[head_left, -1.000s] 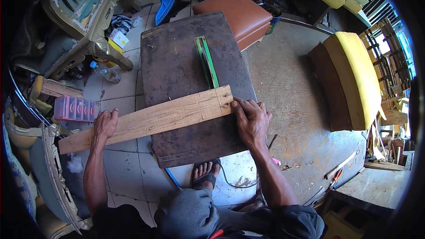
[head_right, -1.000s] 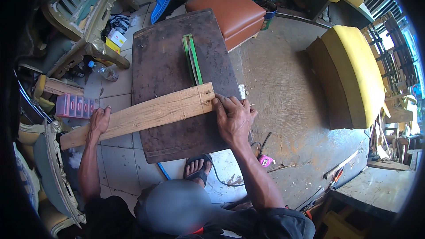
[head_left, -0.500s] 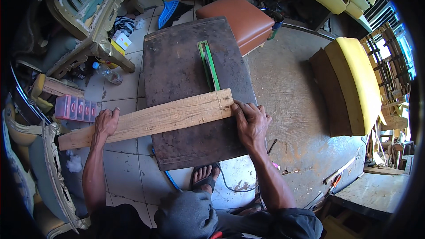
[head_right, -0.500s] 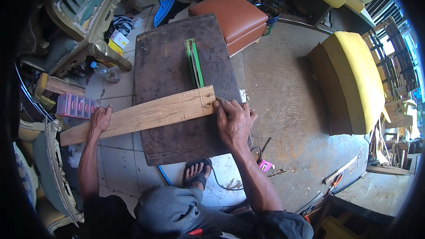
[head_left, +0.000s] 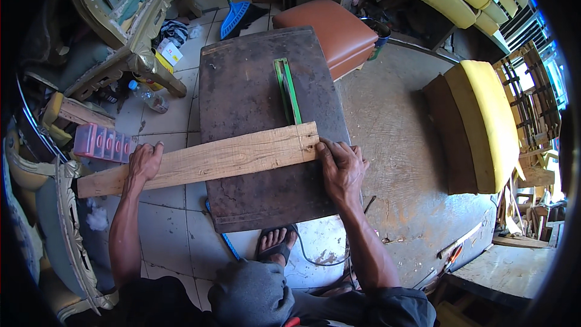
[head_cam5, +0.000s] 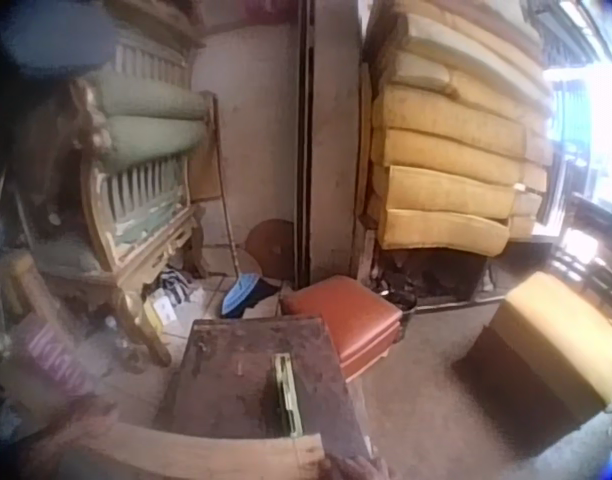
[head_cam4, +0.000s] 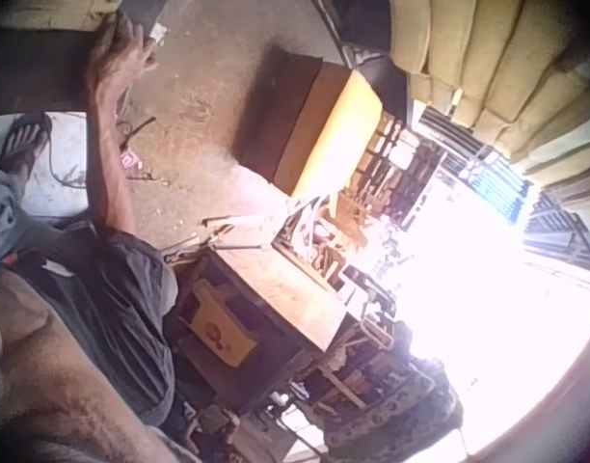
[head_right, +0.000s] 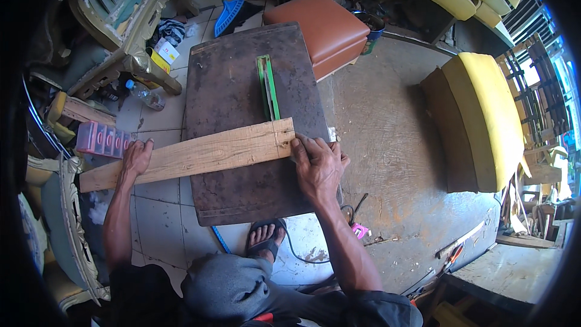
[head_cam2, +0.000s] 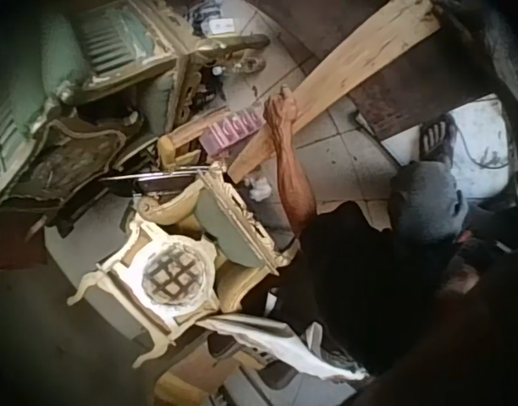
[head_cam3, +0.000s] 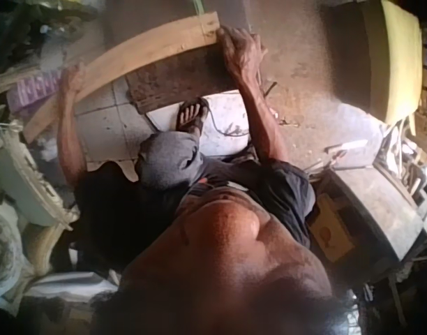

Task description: The person measures a yellow foam cushion and a wooden plank using a tape measure and pencil. They then plug in a power tool and use a circular saw to cut the wooden plank on a workbench.

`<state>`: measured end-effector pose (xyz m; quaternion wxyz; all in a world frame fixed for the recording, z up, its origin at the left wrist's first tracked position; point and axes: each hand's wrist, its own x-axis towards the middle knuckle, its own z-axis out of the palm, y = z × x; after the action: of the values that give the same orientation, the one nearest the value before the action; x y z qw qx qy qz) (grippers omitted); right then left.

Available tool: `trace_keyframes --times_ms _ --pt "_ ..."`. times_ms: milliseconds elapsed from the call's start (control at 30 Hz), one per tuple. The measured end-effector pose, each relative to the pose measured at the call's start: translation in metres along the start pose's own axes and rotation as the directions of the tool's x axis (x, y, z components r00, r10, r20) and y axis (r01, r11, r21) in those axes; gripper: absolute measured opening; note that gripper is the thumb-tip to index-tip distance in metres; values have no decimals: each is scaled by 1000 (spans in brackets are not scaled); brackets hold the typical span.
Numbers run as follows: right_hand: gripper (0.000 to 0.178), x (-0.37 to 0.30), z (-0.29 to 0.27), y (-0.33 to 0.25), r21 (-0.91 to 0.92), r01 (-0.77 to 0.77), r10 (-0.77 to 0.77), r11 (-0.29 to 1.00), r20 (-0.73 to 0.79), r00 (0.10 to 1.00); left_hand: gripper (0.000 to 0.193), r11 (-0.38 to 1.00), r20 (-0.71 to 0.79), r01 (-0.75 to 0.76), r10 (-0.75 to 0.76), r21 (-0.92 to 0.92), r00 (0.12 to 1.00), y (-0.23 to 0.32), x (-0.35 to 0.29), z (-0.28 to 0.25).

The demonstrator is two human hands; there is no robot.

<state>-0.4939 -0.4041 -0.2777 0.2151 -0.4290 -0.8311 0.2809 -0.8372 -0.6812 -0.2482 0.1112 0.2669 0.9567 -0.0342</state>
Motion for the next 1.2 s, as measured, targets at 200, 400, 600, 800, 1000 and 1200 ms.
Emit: trace_keyframes --times_ms 200,400,600,800,1000,1200 --pt "28 2 1 -5 17 6 -6 1000 -5 1000 66 999 25 30 -29 -19 999 -1 2 -6" --pt "28 4 0 -4 28 3 -3 1000 2 1000 65 998 19 68 -67 -15 998 1 2 -6" --pt "29 7 1 -3 34 -2 2 999 7 1000 64 999 1 31 -31 -14 1000 1 1 -4" --pt "28 8 3 -3 43 0 0 999 -1 1000 65 999 0 45 -45 -15 999 -3 5 -2" --pt "27 8 3 -3 16 -4 4 1000 0 1000 66 999 25 43 -42 -30 999 3 7 -9" --pt "28 11 3 -8 25 -19 18 1000 6 1000 67 999 -21 34 -35 -23 999 -2 8 -5"
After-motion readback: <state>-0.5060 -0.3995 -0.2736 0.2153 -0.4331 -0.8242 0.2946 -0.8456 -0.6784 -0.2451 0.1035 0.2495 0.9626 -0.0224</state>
